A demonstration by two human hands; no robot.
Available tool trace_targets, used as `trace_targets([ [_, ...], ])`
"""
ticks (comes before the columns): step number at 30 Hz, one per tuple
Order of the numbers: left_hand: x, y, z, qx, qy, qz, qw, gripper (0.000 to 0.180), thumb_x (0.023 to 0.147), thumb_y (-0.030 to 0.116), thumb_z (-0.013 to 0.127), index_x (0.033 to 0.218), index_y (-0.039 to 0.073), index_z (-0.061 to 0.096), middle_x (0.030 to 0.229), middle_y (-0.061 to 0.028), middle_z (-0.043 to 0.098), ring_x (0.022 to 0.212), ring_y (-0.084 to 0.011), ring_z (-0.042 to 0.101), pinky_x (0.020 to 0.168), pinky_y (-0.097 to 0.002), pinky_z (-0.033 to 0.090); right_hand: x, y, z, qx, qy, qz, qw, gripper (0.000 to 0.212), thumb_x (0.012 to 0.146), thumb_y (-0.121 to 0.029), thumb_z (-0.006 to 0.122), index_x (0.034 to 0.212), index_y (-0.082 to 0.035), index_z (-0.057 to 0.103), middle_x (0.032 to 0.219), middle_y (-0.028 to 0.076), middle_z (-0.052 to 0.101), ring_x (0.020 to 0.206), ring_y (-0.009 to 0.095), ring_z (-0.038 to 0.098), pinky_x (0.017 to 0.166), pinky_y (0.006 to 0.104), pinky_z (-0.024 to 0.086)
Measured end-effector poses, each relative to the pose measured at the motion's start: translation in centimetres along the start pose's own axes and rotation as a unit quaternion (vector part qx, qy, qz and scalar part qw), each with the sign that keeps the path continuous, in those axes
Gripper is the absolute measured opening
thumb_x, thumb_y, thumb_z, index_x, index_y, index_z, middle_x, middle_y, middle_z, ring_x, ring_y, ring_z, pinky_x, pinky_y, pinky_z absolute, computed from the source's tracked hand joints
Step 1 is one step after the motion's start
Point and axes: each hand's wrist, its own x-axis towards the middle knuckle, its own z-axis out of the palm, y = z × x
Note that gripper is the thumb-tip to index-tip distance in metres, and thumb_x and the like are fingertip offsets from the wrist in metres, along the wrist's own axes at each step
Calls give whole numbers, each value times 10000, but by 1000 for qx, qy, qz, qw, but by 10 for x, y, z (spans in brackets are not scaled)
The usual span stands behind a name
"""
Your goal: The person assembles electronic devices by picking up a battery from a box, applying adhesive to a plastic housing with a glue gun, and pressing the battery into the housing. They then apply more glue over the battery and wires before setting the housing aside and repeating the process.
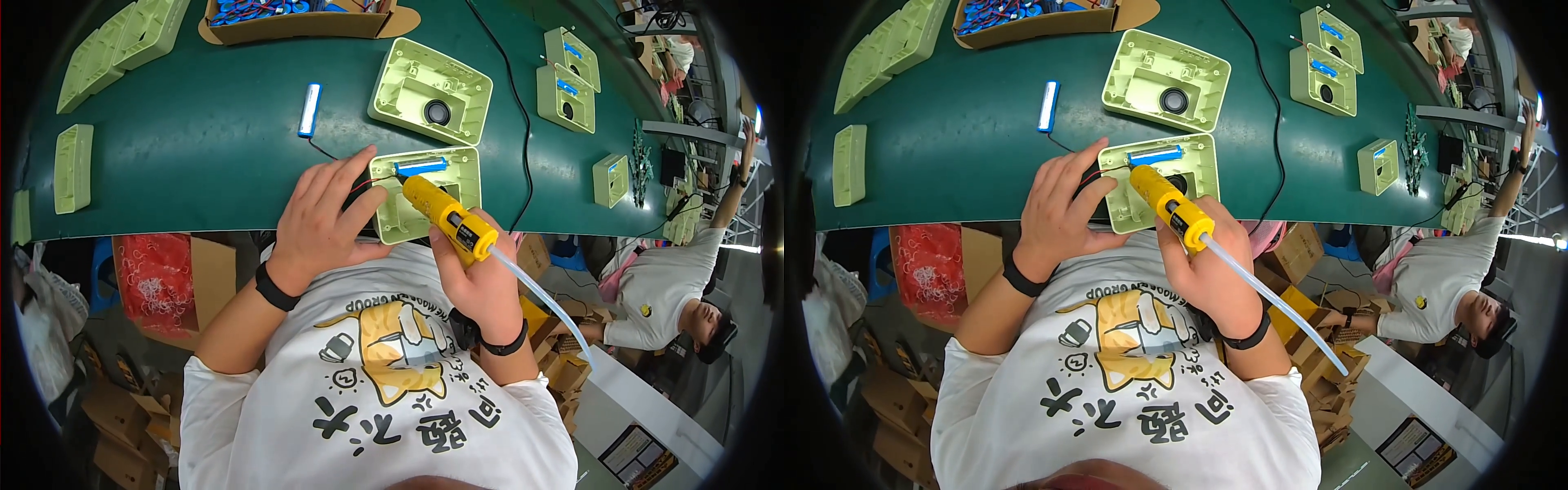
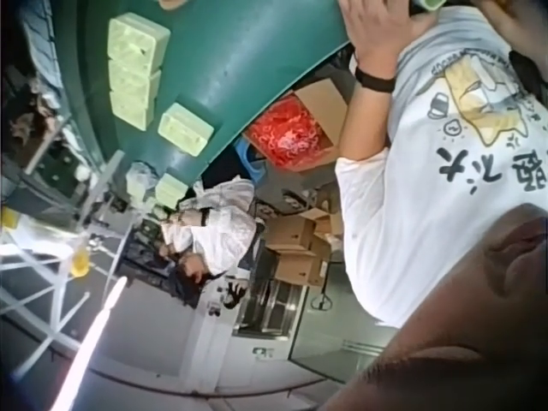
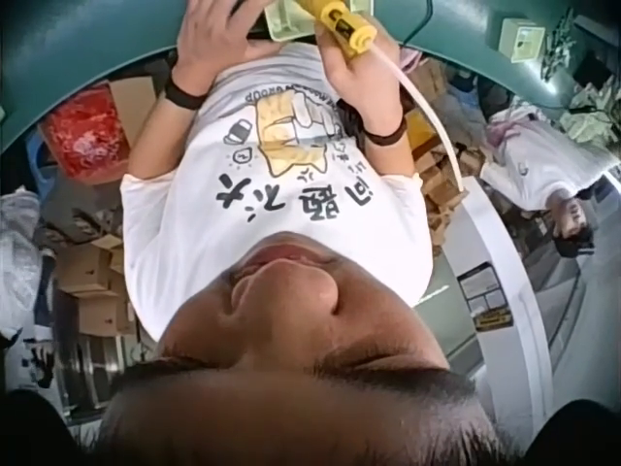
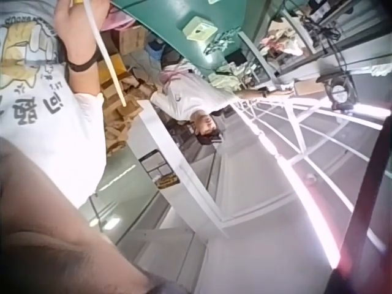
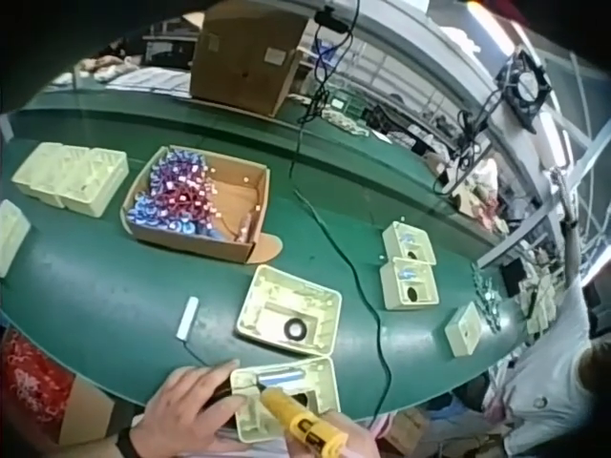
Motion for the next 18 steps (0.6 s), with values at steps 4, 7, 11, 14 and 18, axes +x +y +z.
trace_targets([
  [4, -1, 1, -1, 0, 0, -1, 1000, 674, 732, 466, 957, 1258, 131, 700, 1626, -203, 616, 1271, -378, 685, 1099, -488, 543, 2, 1, 1, -12, -4, -3, 1000, 150, 1009, -126, 821, 1016, 13, 766, 832, 113, 701, 681, 235, 671, 627, 364, 492],
  [7, 0, 1, 0, -2, -1, -1, 1000, 671, 733, 466, 958, 1254, 131, 700, 1626, -204, 615, 1267, -378, 687, 1095, -485, 544, 2, 1, 0, -32, -7, -5, 999, 153, 1008, -126, 826, 1034, 16, 774, 833, 116, 716, 690, 225, 686, 634, 354, 504],
  [11, -1, 0, 0, 1, 2, 0, 1000, 658, 737, 464, 955, 1246, 133, 702, 1627, -201, 616, 1258, -377, 689, 1089, -482, 545, 2, 1, -2, -48, -6, 10, 999, 165, 1010, -121, 827, 1070, 26, 780, 853, 127, 752, 720, 211, 714, 660, 340, 532],
  [14, 0, 1, 0, 2, 4, 1, 1000, 667, 733, 451, 960, 1254, 131, 694, 1627, -195, 618, 1253, -380, 689, 1082, -481, 546, 0, 4, -5, -38, 2, 29, 999, 175, 1013, -113, 823, 1093, 38, 781, 875, 133, 779, 743, 204, 732, 680, 333, 550],
  [18, 0, 1, 1, -14, 10, -2, 1000, 731, 713, 408, 983, 1304, 124, 659, 1628, -183, 623, 1251, -389, 686, 1074, -484, 544, -5, 10, -11, 27, 24, 34, 999, 201, 1025, -101, 810, 1146, 56, 778, 918, 143, 799, 781, 205, 748, 713, 334, 566],
])
